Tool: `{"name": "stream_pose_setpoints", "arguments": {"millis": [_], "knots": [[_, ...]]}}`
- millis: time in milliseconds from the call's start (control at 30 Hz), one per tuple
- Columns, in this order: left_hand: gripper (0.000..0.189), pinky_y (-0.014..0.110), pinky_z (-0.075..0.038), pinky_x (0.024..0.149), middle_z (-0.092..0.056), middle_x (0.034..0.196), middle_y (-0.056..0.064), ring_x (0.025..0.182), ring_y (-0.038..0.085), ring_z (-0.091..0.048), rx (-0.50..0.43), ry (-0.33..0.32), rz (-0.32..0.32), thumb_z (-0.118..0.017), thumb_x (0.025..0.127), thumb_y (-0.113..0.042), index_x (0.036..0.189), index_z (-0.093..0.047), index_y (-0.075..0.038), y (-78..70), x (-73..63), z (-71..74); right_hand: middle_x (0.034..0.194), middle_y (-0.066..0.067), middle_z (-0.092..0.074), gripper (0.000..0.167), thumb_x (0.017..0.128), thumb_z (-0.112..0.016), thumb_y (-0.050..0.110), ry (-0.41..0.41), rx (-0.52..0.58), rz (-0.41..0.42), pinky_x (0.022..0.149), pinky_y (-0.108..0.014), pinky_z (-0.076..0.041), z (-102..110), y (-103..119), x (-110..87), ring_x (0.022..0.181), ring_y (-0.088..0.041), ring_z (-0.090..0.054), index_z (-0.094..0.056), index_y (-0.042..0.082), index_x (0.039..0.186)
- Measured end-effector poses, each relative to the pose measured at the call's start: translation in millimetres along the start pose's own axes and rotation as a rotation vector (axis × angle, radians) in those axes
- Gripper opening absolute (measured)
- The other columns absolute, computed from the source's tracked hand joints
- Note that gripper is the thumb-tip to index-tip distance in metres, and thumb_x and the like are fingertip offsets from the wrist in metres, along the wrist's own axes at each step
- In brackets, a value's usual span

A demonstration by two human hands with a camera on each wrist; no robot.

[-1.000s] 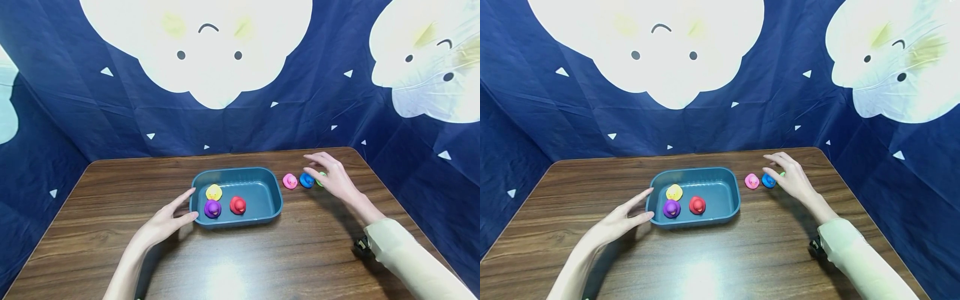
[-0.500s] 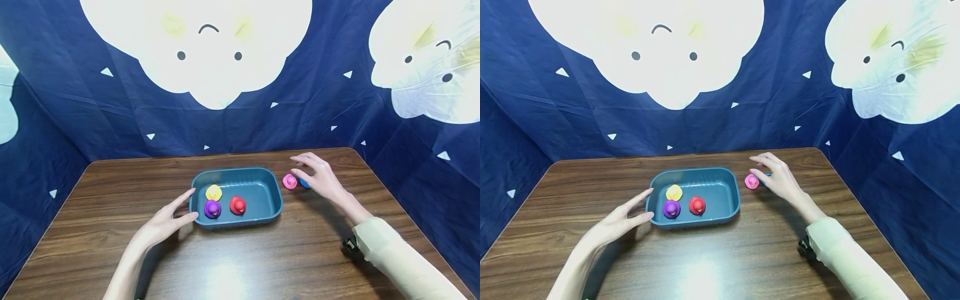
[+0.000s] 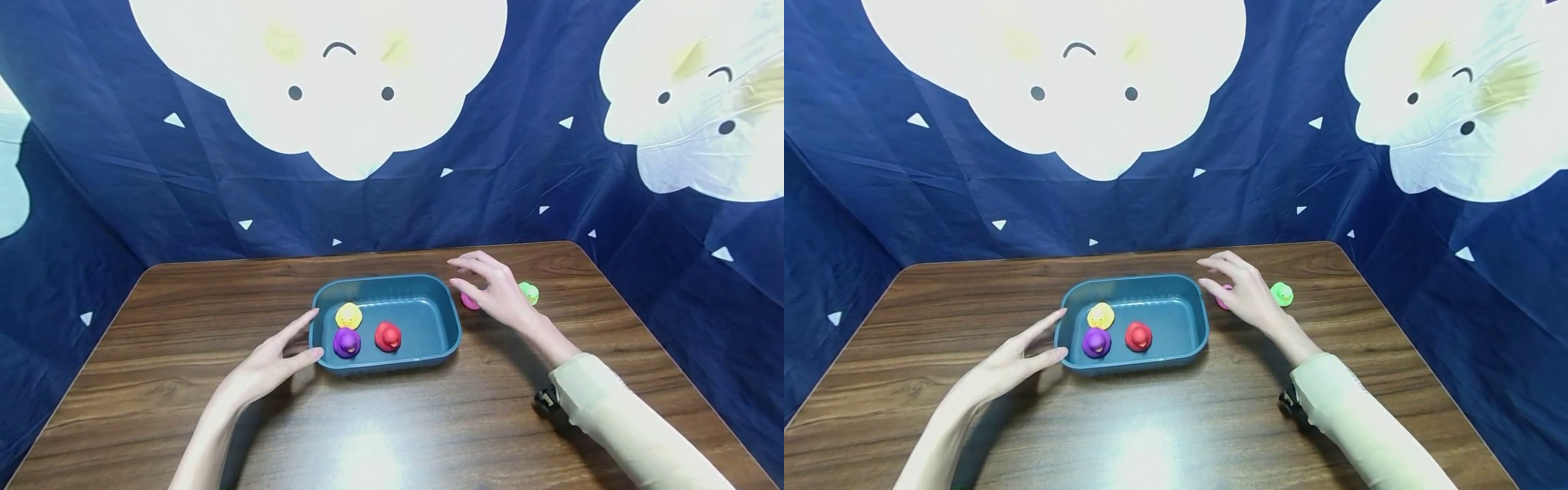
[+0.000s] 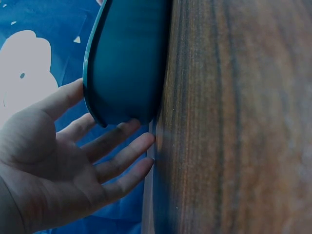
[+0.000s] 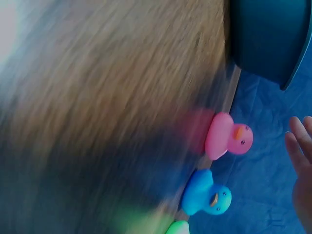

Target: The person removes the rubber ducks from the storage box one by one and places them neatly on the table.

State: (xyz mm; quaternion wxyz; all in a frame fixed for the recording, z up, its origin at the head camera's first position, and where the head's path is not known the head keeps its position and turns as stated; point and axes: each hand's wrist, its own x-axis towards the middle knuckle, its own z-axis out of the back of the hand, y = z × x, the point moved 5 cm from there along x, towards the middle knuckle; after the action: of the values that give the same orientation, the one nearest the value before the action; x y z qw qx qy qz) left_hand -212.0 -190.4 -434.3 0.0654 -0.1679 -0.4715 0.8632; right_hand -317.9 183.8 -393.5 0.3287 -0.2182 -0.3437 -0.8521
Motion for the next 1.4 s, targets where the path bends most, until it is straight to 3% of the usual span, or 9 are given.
{"name": "stream_pose_setpoints", "arguments": {"millis": [133,267,367,433,500,733,1400], "knots": [[0.077,0.060,-0.041,0.116,-0.046,0.160,0.020,0.144,0.037,-0.051,0.000,-0.002,-0.003,-0.065,0.101,-0.041,0.165,-0.024,-0.027,0.0,0.2,-0.2,0.119,-0.001,-0.074,0.032,0.091,-0.080,0.015,0.012,0.005,-0.026,0.090,-0.034,-0.058,-5,5,2.2,0.112,-0.016,-0.069,-0.075,0.017,0.123],[0.077,0.059,-0.042,0.116,-0.044,0.161,0.020,0.144,0.038,-0.051,0.001,-0.003,-0.001,-0.065,0.101,-0.040,0.165,-0.024,-0.027,-0.1,-0.5,-0.1,0.120,-0.001,-0.075,0.031,0.093,-0.078,0.016,0.024,0.019,-0.024,0.089,-0.025,-0.057,-10,10,4.1,0.114,-0.015,-0.069,-0.075,0.016,0.123],[0.076,0.059,-0.043,0.115,-0.042,0.162,0.020,0.144,0.038,-0.051,0.003,-0.003,0.004,-0.065,0.101,-0.041,0.165,-0.024,-0.028,0.0,-1.2,0.0,0.121,-0.002,-0.074,0.031,0.093,-0.078,0.017,0.034,0.038,-0.015,0.078,-0.019,-0.058,-15,15,5.6,0.113,-0.016,-0.069,-0.074,0.015,0.124],[0.077,0.060,-0.043,0.115,-0.042,0.162,0.020,0.144,0.038,-0.051,0.006,-0.002,0.006,-0.065,0.101,-0.041,0.165,-0.024,-0.029,-0.1,-1.3,0.1,0.121,-0.002,-0.074,0.031,0.094,-0.077,0.017,0.040,0.052,-0.011,0.067,-0.020,-0.058,-17,18,6.6,0.112,-0.016,-0.070,-0.074,0.014,0.124],[0.077,0.060,-0.043,0.115,-0.041,0.163,0.020,0.144,0.038,-0.051,0.007,-0.001,0.007,-0.065,0.101,-0.041,0.165,-0.024,-0.029,-0.1,-1.3,0.2,0.122,-0.002,-0.074,0.031,0.094,-0.077,0.018,0.048,0.068,-0.008,0.066,-0.026,-0.059,-21,21,8.0,0.111,-0.015,-0.070,-0.073,0.014,0.125],[0.076,0.059,-0.043,0.115,-0.042,0.162,0.020,0.144,0.038,-0.051,0.006,-0.002,-0.002,-0.065,0.101,-0.040,0.165,-0.024,-0.028,-1.1,-1.8,0.9,0.124,0.001,-0.073,0.032,0.095,-0.076,0.021,0.090,0.105,-0.003,0.091,-0.039,-0.061,-35,32,13.0,0.112,-0.014,-0.070,-0.073,0.017,0.127],[0.077,0.059,-0.043,0.115,-0.043,0.162,0.021,0.143,0.038,-0.052,0.010,-0.002,0.001,-0.065,0.101,-0.041,0.165,-0.024,-0.028,-0.3,-0.3,0.9,0.122,0.001,-0.073,0.035,0.091,-0.081,0.019,0.235,0.121,0.040,0.099,-0.035,-0.059,-67,58,17.4,0.114,-0.014,-0.069,-0.075,0.018,0.125]]}}
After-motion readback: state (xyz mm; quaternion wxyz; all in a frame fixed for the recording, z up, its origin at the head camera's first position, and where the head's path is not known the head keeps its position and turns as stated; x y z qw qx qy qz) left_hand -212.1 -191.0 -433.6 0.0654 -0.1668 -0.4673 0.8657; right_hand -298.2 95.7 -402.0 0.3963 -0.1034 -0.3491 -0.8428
